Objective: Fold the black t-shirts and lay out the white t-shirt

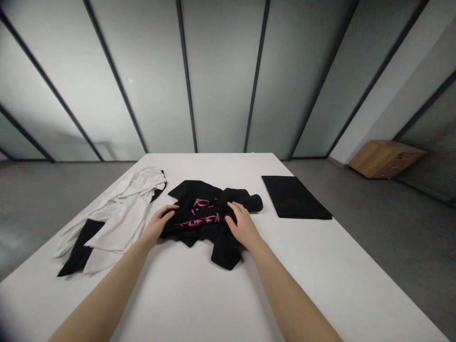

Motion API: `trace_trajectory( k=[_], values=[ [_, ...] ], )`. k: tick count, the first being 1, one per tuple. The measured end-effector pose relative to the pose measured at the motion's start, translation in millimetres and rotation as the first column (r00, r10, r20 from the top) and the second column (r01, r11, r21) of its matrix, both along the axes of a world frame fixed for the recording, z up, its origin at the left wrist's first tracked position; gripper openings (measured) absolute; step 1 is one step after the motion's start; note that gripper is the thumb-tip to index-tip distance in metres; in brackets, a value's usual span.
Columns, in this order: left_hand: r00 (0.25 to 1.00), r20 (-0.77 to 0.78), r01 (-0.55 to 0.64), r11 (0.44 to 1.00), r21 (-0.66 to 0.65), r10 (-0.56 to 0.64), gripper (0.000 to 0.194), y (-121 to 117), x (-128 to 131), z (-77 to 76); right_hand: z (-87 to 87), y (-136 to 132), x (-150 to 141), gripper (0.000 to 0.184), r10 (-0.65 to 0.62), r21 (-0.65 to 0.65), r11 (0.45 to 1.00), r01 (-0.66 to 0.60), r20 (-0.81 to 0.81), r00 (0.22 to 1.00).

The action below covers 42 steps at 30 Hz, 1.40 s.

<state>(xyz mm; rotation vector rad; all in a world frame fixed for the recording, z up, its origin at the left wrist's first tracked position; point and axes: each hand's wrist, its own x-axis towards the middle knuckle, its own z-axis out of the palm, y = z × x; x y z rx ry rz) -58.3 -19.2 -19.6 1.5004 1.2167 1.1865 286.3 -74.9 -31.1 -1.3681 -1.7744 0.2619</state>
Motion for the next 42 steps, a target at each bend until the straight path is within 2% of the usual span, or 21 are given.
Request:
trace_trajectory(
  k=[4,9,12,16,19,22,25,27,30,32,34,35,37,38,39,40,41,42],
  values=[
    [0.997,-0.082,0.009,0.999,0.034,-0.007,0.041,3,1,-6.9,-9.6,0,-3,0.051,-0.050,-0.156,0.986,0.053,0.026,0.998],
    [0.995,-0.091,-0.021,0.998,0.059,0.027,0.040,2,4,-7.1,-5.6,-1,2,0.056,-0.233,-0.354,0.918,0.180,-0.113,0.966],
    [0.996,-0.073,-0.046,0.997,0.062,0.050,0.042,3,4,-6.4,-6.3,2,9,0.048,-0.309,-0.382,0.897,0.222,-0.185,0.933],
    [0.996,-0.057,-0.058,0.996,0.067,0.062,0.040,3,4,-6.2,-9.6,11,28,0.031,-0.316,-0.373,0.907,0.196,-0.296,0.901],
    [0.996,-0.041,-0.077,0.995,0.061,0.079,0.036,2,5,-7.8,-10.5,16,43,0.032,-0.347,-0.352,0.910,0.218,-0.357,0.867],
    [0.991,0.027,-0.135,0.991,0.003,0.135,0.033,3,4,-9.5,-11.6,21,55,0.037,-0.438,-0.325,0.894,0.307,-0.496,0.750],
    [0.957,0.185,-0.202,0.971,-0.131,0.224,0.034,5,2,-6.5,-13.4,25,67,0.044,-0.498,-0.350,0.866,0.357,-0.668,0.553],
    [0.916,0.290,-0.225,0.952,-0.208,0.279,0.035,7,0,-0.8,-14.4,27,77,0.046,-0.543,-0.399,0.834,0.380,-0.715,0.440],
    [0.853,0.419,-0.208,0.939,-0.276,0.312,0.034,7,-7,8.7,-14.3,27,90,0.044,-0.586,-0.443,0.802,0.401,-0.713,0.385],
    [0.834,0.506,-0.077,0.955,-0.288,0.220,0.030,2,-16,11.5,-12.7,25,97,0.042,-0.597,-0.475,0.800,0.367,-0.692,0.406],
    [0.817,0.577,0.194,0.945,-0.264,-0.007,0.025,-6,-28,9.8,-9.9,22,103,0.038,-0.602,-0.526,0.795,0.302,-0.627,0.494],
    [0.789,0.596,0.358,0.900,-0.250,-0.149,0.024,-10,-34,7.8,-8.1,19,105,0.034,-0.598,-0.550,0.787,0.279,-0.570,0.564],
    [0.700,0.603,0.622,0.742,-0.251,-0.383,0.028,-16,-45,3.4,-3.9,15,109,0.027,-0.579,-0.566,0.766,0.304,-0.405,0.707],
    [0.666,0.599,0.690,0.673,-0.266,-0.446,0.033,-17,-48,1.8,-1.5,14,109,0.026,-0.579,-0.548,0.757,0.355,-0.314,0.752],
    [0.655,0.594,0.713,0.644,-0.279,-0.468,0.039,-17,-50,0.9,1.1,12,109,0.027,-0.587,-0.500,0.757,0.421,-0.235,0.775],
    [0.670,0.591,0.695,0.660,-0.285,-0.450,0.044,-14,-50,0.9,3.7,11,107,0.029,-0.595,-0.417,0.767,0.487,-0.180,0.783],
    [0.706,0.588,0.636,0.718,-0.281,-0.395,0.047,-11,-48,1.5,6.2,10,103,0.032,-0.595,-0.304,0.788,0.535,-0.154,0.789],
    [0.754,0.579,0.535,0.801,-0.268,-0.310,0.047,-6,-44,2.4,8.4,10,98,0.037,-0.574,-0.180,0.816,0.549,-0.153,0.804]
  ],
)
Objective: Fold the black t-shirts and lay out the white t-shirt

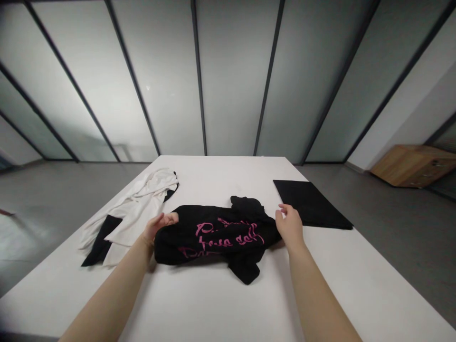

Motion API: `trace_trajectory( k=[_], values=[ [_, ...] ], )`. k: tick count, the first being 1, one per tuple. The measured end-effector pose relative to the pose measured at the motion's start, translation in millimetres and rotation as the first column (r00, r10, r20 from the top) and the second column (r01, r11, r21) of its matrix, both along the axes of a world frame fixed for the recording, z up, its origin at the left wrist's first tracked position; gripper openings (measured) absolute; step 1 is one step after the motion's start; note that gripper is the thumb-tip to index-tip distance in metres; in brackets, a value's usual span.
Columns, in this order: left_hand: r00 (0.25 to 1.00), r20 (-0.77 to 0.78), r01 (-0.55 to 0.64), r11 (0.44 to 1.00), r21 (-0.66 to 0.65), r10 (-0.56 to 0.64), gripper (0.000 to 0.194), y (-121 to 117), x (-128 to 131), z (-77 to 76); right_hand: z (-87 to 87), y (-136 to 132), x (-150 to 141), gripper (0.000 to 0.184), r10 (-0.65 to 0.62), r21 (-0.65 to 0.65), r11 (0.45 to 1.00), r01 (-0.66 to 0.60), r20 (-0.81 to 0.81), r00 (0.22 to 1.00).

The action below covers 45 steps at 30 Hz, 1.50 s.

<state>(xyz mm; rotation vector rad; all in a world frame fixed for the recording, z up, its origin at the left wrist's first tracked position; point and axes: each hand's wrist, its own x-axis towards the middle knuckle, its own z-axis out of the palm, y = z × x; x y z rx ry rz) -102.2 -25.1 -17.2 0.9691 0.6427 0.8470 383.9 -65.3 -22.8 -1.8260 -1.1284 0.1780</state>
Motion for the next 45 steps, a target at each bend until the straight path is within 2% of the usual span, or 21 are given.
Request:
trace_trajectory(
  k=[2,4,6,8,11,14,16,18,20,21,23,25,27,30,33,35,37,39,41,43,45],
  values=[
    [0.940,-0.065,-0.327,0.940,0.093,0.334,0.041,11,10,1.4,2.4,-2,-17,0.044,0.104,0.187,0.975,-0.117,0.076,0.992],
    [0.738,-0.200,-0.578,0.757,0.304,0.644,0.034,20,19,0.0,1.0,-3,-38,0.052,0.295,0.225,0.928,-0.298,0.045,0.954],
    [0.516,-0.301,-0.571,0.584,0.577,0.802,0.032,23,27,-4.8,-3.5,-5,-59,0.066,0.438,0.101,0.896,-0.433,-0.032,0.898],
    [0.434,-0.371,-0.378,0.539,0.752,0.821,0.045,21,33,-11.2,-8.3,-7,-74,0.081,0.470,-0.080,0.877,-0.473,-0.051,0.881],
    [0.445,-0.538,-0.054,0.622,0.781,0.716,0.073,11,41,-17.9,-10.0,-10,-85,0.096,0.438,-0.235,0.875,-0.422,0.016,0.899],
    [0.413,-0.668,0.045,0.719,0.693,0.618,0.082,2,48,-17.5,-4.3,-12,-88,0.086,0.450,-0.278,0.859,-0.429,0.010,0.893],
    [0.408,-0.703,0.034,0.760,0.649,0.582,0.070,-1,50,-14.3,0.4,-13,-87,0.058,0.513,-0.253,0.829,-0.499,-0.016,0.859],
    [0.424,-0.722,0.071,0.774,0.629,0.547,0.043,-1,49,-10.3,3.7,-12,-84,0.036,0.563,-0.149,0.812,-0.565,-0.057,0.824],
    [0.458,-0.721,0.111,0.771,0.628,0.521,0.026,4,44,-6.2,5.1,-8,-76,0.030,0.517,0.018,0.854,-0.520,-0.145,0.844],
    [0.474,-0.701,0.087,0.764,0.639,0.533,0.026,7,40,-4.1,4.9,-6,-69,0.031,0.450,0.113,0.893,-0.436,-0.215,0.867],
    [0.475,-0.617,-0.079,0.728,0.681,0.628,0.029,14,28,-0.5,3.0,0,-51,0.037,0.278,0.278,0.945,-0.175,-0.393,0.877],
    [0.408,-0.512,-0.298,0.640,0.708,0.756,0.033,20,16,2.0,-1.0,5,-30,0.045,0.137,0.355,0.931,0.086,-0.559,0.818],
    [0.344,-0.434,-0.447,0.552,0.704,0.832,0.037,24,7,2.6,-6.0,9,-10,0.047,0.050,0.353,0.904,0.241,-0.648,0.760],
    [0.346,-0.372,-0.532,0.507,0.679,0.861,0.035,26,2,0.6,-12.1,12,9,0.041,0.014,0.353,0.884,0.306,-0.676,0.737],
    [0.402,-0.408,-0.510,0.570,0.644,0.820,0.032,25,7,-2.3,-14.0,13,9,0.040,0.062,0.373,0.899,0.231,-0.630,0.774],
    [0.441,-0.450,-0.453,0.626,0.635,0.776,0.031,25,12,-3.2,-14.3,11,2,0.049,0.071,0.309,0.942,0.131,-0.566,0.821],
    [0.459,-0.477,-0.395,0.654,0.645,0.749,0.030,26,15,-2.7,-15.3,9,-6,0.070,0.052,0.167,0.986,0.032,-0.476,0.878],
    [0.455,-0.510,-0.351,0.673,0.651,0.730,0.033,26,17,-1.2,-17.4,6,-11,0.097,0.030,0.011,1.000,-0.028,-0.346,0.938],
    [0.451,-0.551,-0.319,0.703,0.636,0.703,0.038,24,18,1.1,-20.2,4,-12,0.113,0.016,-0.095,0.995,-0.035,-0.192,0.981],
    [0.486,-0.593,-0.268,0.755,0.598,0.642,0.041,21,20,3.9,-22.2,4,-9,0.104,0.021,-0.180,0.983,-0.033,-0.067,0.998],
    [0.563,-0.613,-0.199,0.810,0.551,0.555,0.038,18,22,6.6,-22.4,5,-3,0.072,0.061,-0.283,0.957,-0.057,0.004,0.998]
  ],
)
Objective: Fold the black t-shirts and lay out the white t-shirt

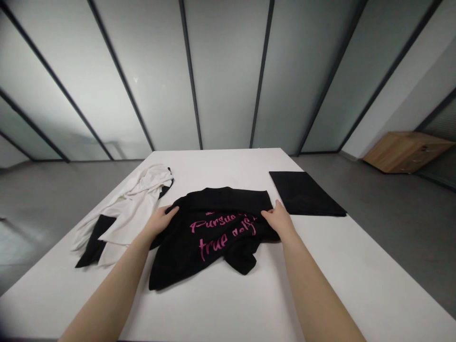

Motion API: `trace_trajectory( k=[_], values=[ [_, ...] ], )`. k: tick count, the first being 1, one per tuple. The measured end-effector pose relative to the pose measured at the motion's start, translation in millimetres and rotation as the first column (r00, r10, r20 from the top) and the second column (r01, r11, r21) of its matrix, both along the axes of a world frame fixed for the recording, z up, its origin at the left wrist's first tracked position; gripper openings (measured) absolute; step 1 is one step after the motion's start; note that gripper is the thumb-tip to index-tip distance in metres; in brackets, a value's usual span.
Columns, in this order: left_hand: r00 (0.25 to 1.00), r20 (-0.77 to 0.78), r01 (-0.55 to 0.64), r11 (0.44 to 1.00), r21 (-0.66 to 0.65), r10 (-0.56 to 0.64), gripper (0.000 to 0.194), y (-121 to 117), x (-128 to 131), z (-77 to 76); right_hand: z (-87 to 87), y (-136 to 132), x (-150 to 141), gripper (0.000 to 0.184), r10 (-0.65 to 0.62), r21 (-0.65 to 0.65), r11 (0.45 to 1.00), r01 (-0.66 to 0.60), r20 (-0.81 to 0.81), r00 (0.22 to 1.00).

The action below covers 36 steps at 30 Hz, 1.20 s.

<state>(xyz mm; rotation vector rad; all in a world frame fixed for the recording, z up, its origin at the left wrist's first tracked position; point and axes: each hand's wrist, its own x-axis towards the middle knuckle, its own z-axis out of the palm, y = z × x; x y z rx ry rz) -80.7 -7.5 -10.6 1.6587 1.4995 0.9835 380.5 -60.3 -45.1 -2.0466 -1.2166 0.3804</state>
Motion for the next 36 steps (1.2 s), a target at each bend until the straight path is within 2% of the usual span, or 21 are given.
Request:
trace_trajectory(
  k=[2,3,4,7,10,13,16,18,20,21,23,24,26,28,29,32,34,36],
  values=[
    [0.995,0.057,0.083,0.996,-0.022,-0.081,0.031,-3,2,1.7,2.0,1,6,0.034,0.062,-0.108,0.993,-0.057,0.036,0.997],
    [0.991,0.087,0.101,0.995,-0.024,-0.098,0.029,-4,3,2.0,3.6,0,9,0.020,0.090,-0.146,0.986,-0.083,0.047,0.995],
    [0.989,0.109,0.104,0.994,-0.027,-0.101,0.028,-4,3,1.9,5.4,0,12,0.014,0.111,-0.171,0.980,-0.100,0.059,0.992],
    [0.995,0.088,0.043,0.999,-0.028,-0.040,0.031,0,-1,-0.4,11.3,-4,20,0.018,0.085,-0.148,0.987,-0.065,0.129,0.988],
    [0.991,-0.068,-0.105,0.990,0.095,0.112,0.032,6,-11,-2.3,16.2,-10,29,0.033,-0.081,0.007,0.997,0.082,0.268,0.960],
    [0.912,-0.291,-0.208,0.937,0.280,0.289,0.030,8,-22,-0.6,19.5,-15,39,0.039,-0.206,0.145,0.975,0.169,0.300,0.931],
    [0.815,-0.431,-0.222,0.895,0.386,0.387,0.030,5,-27,4.5,22.5,-19,44,0.040,-0.201,0.138,0.976,0.170,0.263,0.944],
    [0.805,-0.453,-0.219,0.902,0.373,0.383,0.030,1,-24,8.2,26.0,-21,42,0.040,-0.173,0.082,0.984,0.158,0.248,0.953],
    [0.839,-0.440,-0.199,0.933,0.300,0.320,0.029,-3,-18,11.3,31.7,-21,35,0.040,-0.154,0.038,0.988,0.150,0.184,0.971],
    [0.868,-0.417,-0.176,0.952,0.250,0.270,0.029,-5,-15,12.7,35.4,-21,30,0.039,-0.149,0.022,0.989,0.147,0.103,0.984],
    [0.944,-0.296,-0.114,0.986,0.121,0.145,0.031,-10,-5,15.0,43.8,-21,19,0.036,-0.112,0.011,0.993,0.117,-0.196,0.974],
    [0.980,-0.180,-0.084,0.996,0.040,0.090,0.036,-13,-1,16.1,48.1,-21,13,0.036,-0.064,0.022,0.997,0.079,-0.390,0.918],
    [0.988,0.150,-0.017,0.987,-0.158,0.041,0.054,-16,8,18.0,55.1,-20,3,0.039,0.084,0.112,0.994,-0.004,-0.723,0.686],
    [0.873,0.477,0.080,0.936,-0.343,0.100,0.061,-17,15,19.2,58.5,-19,-3,0.045,0.215,0.233,0.972,-0.012,-0.878,0.428],
    [0.791,0.594,0.131,0.906,-0.402,0.149,0.057,-16,16,19.2,58.6,-18,-4,0.049,0.249,0.271,0.962,0.021,-0.909,0.333],
    [0.596,0.748,0.193,0.851,-0.487,0.293,0.038,-9,15,15.5,52.8,-13,-2,0.072,0.239,0.260,0.952,0.161,-0.961,0.139],
    [0.536,0.759,0.166,0.835,-0.524,0.369,0.035,-3,11,10.8,45.9,-10,3,0.083,0.194,0.196,0.961,0.196,-0.980,0.029],
    [0.520,0.751,0.149,0.823,-0.548,0.406,0.032,0,8,5.7,38.5,-6,9,0.079,0.132,0.127,0.978,0.166,-0.991,-0.023]
  ],
)
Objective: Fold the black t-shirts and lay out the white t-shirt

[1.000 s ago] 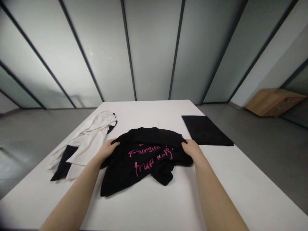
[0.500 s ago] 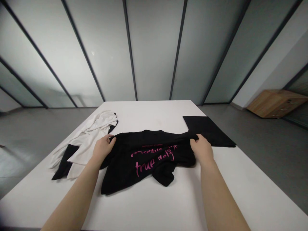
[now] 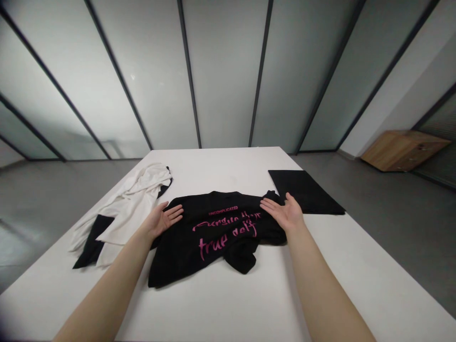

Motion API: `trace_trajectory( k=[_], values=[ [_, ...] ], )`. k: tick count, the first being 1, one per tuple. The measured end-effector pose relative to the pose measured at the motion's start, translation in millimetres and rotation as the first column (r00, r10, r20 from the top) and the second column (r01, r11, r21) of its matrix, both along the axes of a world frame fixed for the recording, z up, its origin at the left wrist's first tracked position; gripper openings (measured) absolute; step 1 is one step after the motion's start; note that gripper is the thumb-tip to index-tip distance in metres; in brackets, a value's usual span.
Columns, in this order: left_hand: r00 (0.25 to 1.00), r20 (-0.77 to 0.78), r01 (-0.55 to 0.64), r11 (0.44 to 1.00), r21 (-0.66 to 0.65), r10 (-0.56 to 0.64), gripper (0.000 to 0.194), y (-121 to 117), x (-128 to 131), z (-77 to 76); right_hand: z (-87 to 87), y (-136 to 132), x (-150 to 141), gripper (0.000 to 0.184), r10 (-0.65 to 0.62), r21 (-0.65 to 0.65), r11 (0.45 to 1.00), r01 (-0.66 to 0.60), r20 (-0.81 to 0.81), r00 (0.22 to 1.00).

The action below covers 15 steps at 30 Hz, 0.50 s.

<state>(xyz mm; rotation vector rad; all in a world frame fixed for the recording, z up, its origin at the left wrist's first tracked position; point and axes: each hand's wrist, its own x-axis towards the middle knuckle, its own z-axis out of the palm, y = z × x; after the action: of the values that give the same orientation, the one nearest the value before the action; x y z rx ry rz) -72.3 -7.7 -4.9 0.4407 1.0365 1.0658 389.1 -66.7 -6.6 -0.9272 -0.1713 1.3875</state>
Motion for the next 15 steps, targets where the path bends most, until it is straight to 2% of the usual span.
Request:
trace_trajectory(
  k=[2,6,9,12,15],
  values=[
    [1.000,-0.021,0.006,1.000,0.008,-0.005,0.025,0,0,-4.4,-6.8,3,3,0.062,0.047,-0.076,0.996,-0.043,0.061,0.997],
    [0.991,-0.129,-0.007,0.994,0.109,0.022,0.011,-2,6,-10.7,-16.5,4,-3,0.029,0.082,-0.137,0.990,-0.037,0.341,0.936],
    [0.973,-0.201,-0.067,0.971,0.232,0.115,0.020,1,7,-14.7,-20.6,3,-11,0.035,0.066,-0.130,0.991,-0.002,0.496,0.866],
    [0.913,-0.236,-0.229,0.897,0.379,0.333,0.034,8,0,-17.9,-23.5,4,-17,0.039,0.013,-0.084,0.995,0.046,0.592,0.806],
    [0.831,-0.193,-0.380,0.786,0.488,0.522,0.046,15,-12,-17.2,-26.0,7,-16,0.021,-0.160,0.068,0.986,0.152,0.632,0.758]
  ],
)
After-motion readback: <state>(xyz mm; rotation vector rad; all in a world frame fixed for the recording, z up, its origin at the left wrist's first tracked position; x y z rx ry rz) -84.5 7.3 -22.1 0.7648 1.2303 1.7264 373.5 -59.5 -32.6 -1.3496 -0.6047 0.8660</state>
